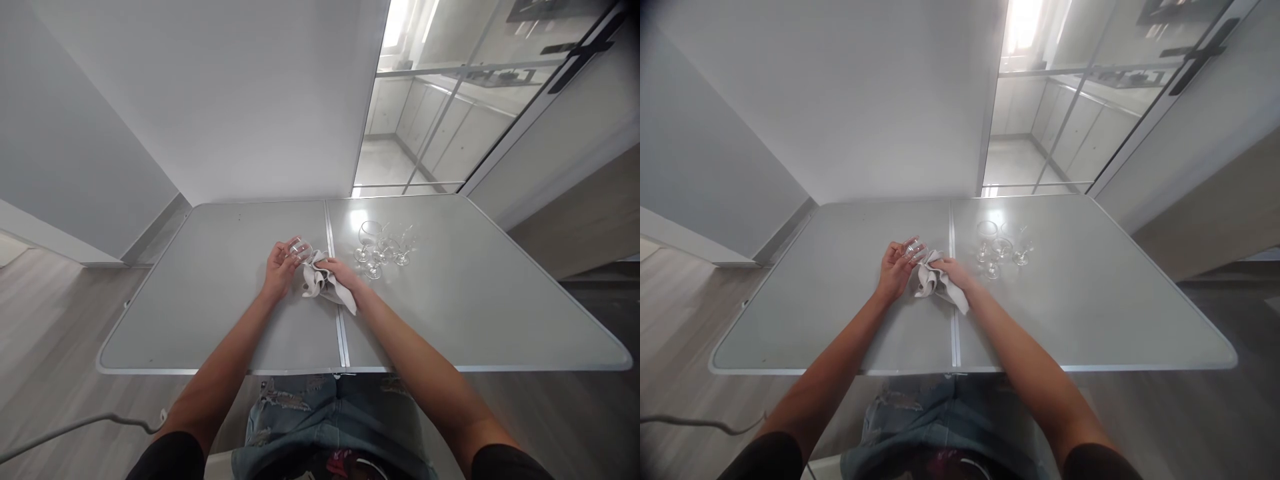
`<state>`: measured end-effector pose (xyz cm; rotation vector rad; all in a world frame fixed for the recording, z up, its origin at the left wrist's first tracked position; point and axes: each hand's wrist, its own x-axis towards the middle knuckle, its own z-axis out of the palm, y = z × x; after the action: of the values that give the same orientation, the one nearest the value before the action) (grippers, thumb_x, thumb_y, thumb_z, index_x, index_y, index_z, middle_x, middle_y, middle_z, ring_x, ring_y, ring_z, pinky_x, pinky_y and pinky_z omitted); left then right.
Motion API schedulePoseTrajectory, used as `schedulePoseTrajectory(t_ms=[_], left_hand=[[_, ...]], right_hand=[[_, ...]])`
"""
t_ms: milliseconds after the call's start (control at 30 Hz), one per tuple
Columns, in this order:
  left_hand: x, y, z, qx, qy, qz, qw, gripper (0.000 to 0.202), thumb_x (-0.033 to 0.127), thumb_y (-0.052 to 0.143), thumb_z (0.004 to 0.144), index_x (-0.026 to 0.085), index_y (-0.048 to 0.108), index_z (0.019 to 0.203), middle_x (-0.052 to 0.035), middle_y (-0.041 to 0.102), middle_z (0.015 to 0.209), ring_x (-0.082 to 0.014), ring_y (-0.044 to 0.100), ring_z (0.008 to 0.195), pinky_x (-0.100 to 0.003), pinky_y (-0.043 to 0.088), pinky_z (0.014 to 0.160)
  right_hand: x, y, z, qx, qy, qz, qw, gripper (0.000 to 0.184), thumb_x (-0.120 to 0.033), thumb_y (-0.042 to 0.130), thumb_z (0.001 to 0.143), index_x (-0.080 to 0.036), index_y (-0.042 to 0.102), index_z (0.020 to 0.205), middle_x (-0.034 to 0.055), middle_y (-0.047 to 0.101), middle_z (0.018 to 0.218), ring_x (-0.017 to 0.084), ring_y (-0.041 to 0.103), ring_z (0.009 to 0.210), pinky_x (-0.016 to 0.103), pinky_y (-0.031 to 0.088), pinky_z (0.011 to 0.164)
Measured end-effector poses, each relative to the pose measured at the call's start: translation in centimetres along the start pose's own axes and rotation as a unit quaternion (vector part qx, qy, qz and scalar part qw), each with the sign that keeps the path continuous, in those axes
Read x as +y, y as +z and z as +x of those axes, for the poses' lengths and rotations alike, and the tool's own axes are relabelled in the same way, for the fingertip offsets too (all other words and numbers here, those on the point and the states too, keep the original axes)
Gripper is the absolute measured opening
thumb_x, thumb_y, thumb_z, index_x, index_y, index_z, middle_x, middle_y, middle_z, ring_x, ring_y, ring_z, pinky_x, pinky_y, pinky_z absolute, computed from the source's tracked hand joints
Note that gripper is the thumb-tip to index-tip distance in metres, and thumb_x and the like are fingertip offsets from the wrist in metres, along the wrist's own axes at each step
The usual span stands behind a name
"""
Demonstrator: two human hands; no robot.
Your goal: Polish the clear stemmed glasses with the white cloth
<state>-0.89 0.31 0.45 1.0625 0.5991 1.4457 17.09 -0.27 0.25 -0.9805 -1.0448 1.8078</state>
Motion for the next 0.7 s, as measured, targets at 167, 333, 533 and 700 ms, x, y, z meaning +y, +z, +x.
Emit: schedulePoseTrajectory(t_ms=[167, 333, 533, 700], left_hand=[[0.3, 0.3, 0.0, 0.022, 0.027, 0.041, 0.999, 0.033, 0.029, 0.081, 0.08, 0.019, 0.049, 0.083, -0.0108, 0.053, 0.146, -0.0284, 0.063, 0.124, -0.05, 0.053, 0.103], [0.4, 0.4, -0.1, 0.025, 0.029, 0.047, 0.998, 0.034, 0.028, 0.083, 0.077, 0.019, 0.049, 0.079, -0.0107, 0.054, 0.146, -0.0288, 0.063, 0.123, -0.05, 0.053, 0.102], [0.3, 0.2, 0.0, 0.013, 0.018, 0.015, 1.0, 0.034, 0.029, 0.081, 0.079, 0.02, 0.049, 0.083, -0.0096, 0.059, 0.14, -0.0284, 0.066, 0.119, -0.053, 0.053, 0.102], [0.3, 0.3, 0.1, 0.029, 0.031, 0.032, 0.999, 0.036, 0.03, 0.083, 0.077, 0.019, 0.049, 0.081, -0.0107, 0.057, 0.142, -0.0292, 0.065, 0.121, -0.053, 0.053, 0.102]], right_hand=[[0.3, 0.7, -0.7, 0.098, -0.188, -0.319, 0.924, 0.021, -0.035, 0.067, 0.081, -0.02, 0.068, 0.096, 0.0039, 0.069, 0.083, 0.021, 0.061, 0.077, 0.031, 0.043, 0.074], [0.5, 1.0, -0.8, 0.125, -0.203, -0.389, 0.89, 0.012, -0.031, 0.063, 0.082, -0.021, 0.064, 0.088, 0.0031, 0.065, 0.075, 0.02, 0.058, 0.073, 0.03, 0.041, 0.072], [0.3, -0.2, 0.1, -0.035, 0.008, -0.02, 0.999, 0.033, -0.044, 0.072, 0.071, -0.016, 0.065, 0.086, 0.0031, 0.065, 0.072, 0.017, 0.057, 0.064, 0.03, 0.046, 0.064], [0.3, 0.5, -0.5, 0.072, -0.129, -0.207, 0.967, 0.028, -0.043, 0.07, 0.077, -0.019, 0.066, 0.089, 0.0026, 0.066, 0.074, 0.019, 0.057, 0.068, 0.03, 0.043, 0.067]])
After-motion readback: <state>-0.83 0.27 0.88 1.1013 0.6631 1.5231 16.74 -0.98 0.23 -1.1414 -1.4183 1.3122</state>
